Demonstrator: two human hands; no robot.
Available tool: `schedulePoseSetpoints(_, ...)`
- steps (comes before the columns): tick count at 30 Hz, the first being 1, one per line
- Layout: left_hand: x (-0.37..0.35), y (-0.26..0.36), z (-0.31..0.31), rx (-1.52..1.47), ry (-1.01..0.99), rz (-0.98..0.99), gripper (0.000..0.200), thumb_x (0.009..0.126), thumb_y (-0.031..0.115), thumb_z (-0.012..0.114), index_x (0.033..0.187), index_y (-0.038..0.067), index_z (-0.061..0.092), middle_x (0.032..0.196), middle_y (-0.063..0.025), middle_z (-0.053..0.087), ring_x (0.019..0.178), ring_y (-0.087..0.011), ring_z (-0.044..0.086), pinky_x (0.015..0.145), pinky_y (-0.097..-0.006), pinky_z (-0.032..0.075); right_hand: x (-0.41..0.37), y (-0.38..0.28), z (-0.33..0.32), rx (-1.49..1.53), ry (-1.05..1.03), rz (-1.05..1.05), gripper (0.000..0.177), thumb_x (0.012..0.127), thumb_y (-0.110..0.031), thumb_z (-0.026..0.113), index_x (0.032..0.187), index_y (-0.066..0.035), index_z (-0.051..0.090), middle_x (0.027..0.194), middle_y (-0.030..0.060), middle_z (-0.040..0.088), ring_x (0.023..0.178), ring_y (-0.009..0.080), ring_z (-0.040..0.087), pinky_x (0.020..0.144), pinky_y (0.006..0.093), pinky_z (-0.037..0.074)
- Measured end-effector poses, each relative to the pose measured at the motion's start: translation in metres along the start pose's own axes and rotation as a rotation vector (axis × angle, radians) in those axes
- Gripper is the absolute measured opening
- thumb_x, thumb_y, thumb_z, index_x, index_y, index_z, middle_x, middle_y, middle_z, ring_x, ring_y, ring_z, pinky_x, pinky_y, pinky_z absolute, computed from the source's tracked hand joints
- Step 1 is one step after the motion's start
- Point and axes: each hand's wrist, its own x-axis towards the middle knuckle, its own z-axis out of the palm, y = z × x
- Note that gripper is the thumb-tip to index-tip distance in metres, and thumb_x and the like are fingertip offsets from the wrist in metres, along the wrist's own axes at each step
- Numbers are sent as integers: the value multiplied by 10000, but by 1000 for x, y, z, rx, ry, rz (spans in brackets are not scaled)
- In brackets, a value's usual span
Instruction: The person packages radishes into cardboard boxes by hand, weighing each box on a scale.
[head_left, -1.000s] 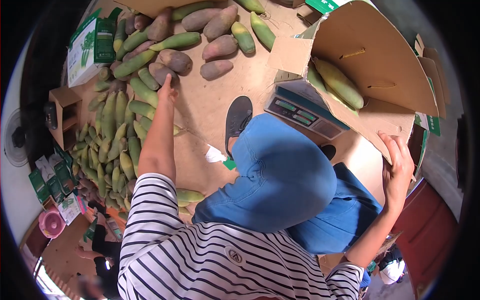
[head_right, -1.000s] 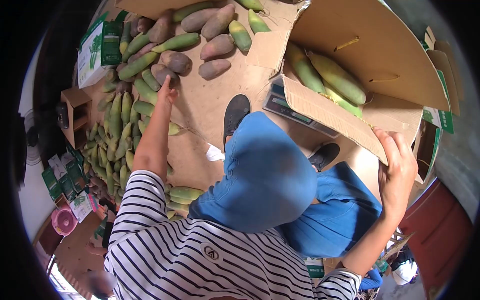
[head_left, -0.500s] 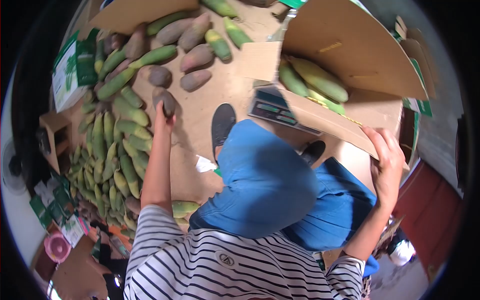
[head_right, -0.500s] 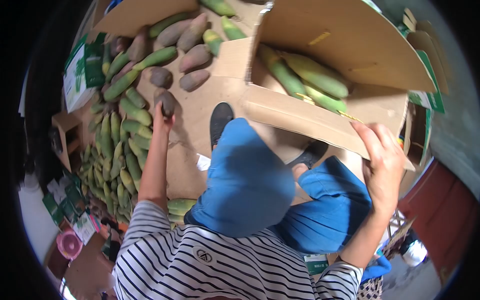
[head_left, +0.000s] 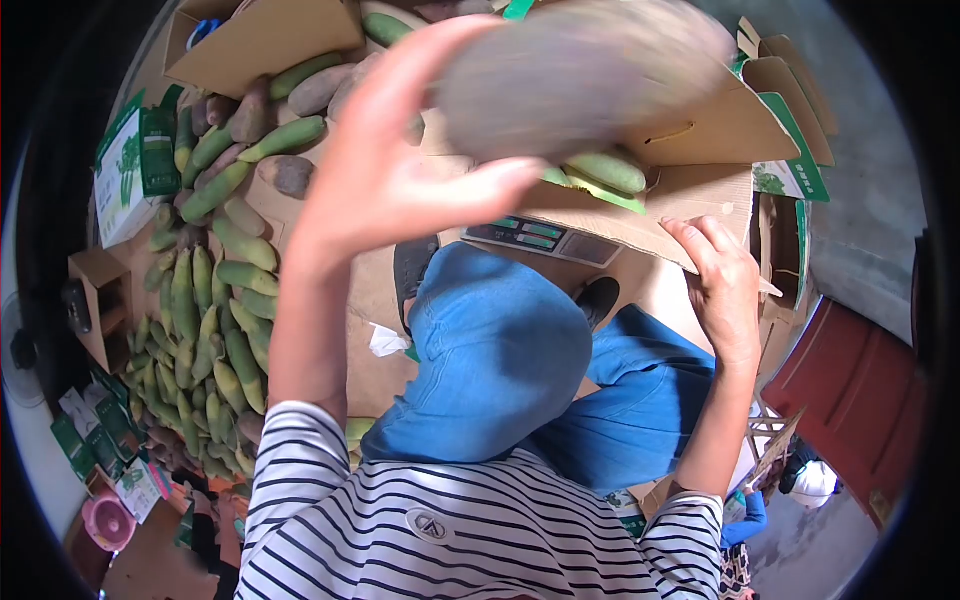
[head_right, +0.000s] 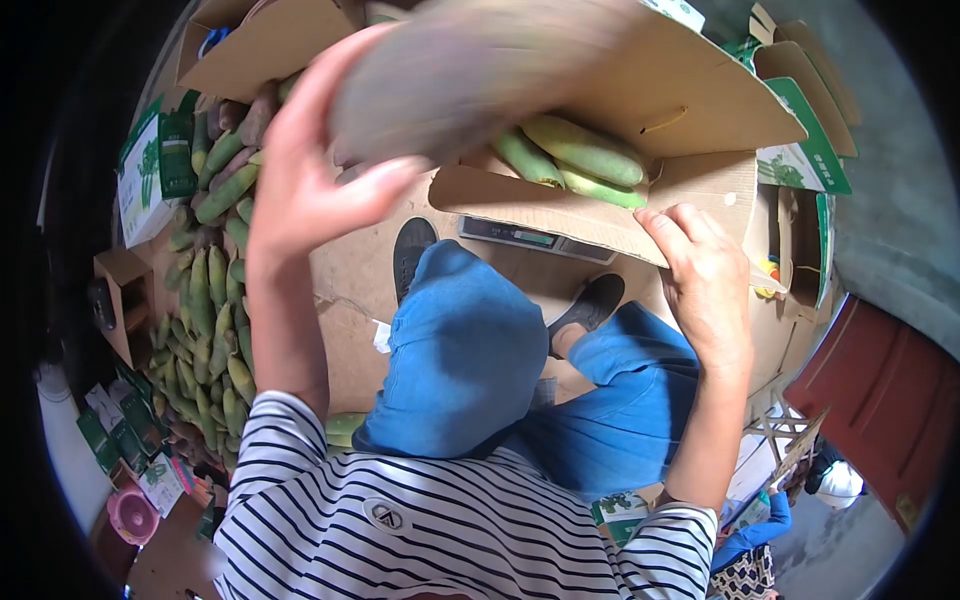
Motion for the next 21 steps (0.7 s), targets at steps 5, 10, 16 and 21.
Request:
schedulePoseSetpoints(5, 17, -9, 28, -40, 14, -25, 687, 742, 315, 791, 1309, 29, 530, 1228, -144, 583, 1119, -245, 571, 934, -368, 477, -1, 0, 0, 8, -9, 4, 438, 677, 49, 627, 1083, -110, 661, 930, 80, 609, 867, 279, 614, 731, 386, 503)
schedulePoseSetpoints(10, -72, -140, -9, 94, 246, -465, 461, 849, 331, 727, 1137, -11, 614, 1062, -157, 655, 952, -228, 643, 802, -355, 522, 2, -1, -2, 41, -1, 6, 440, 640, 93, 588, 1040, -74, 660, 898, 101, 612, 853, 298, 621, 731, 393, 495)
schedulePoseSetpoints(16, -216, -277, -51, 730, 245, -753, 481, 821, 282, 695, 1194, -5, 595, 1157, -235, 607, 1120, -380, 548, 973, -402, 431, 3, -3, -1, 64, -12, 29, 474, 633, 139, 568, 1055, -55, 662, 912, 113, 618, 863, 303, 623, 752, 385, 495)
schedulePoseSetpoints(21, -220, -304, -82, 1267, -74, -645, 541, 808, 157, 647, 1322, 66, 507, 1404, -190, 445, 1293, -329, 432, 1023, -475, 392, 6, -4, 0, 68, -33, 64, 535, 594, 180, 519, 1060, -41, 662, 924, 123, 611, 892, 307, 620, 771, 382, 491)
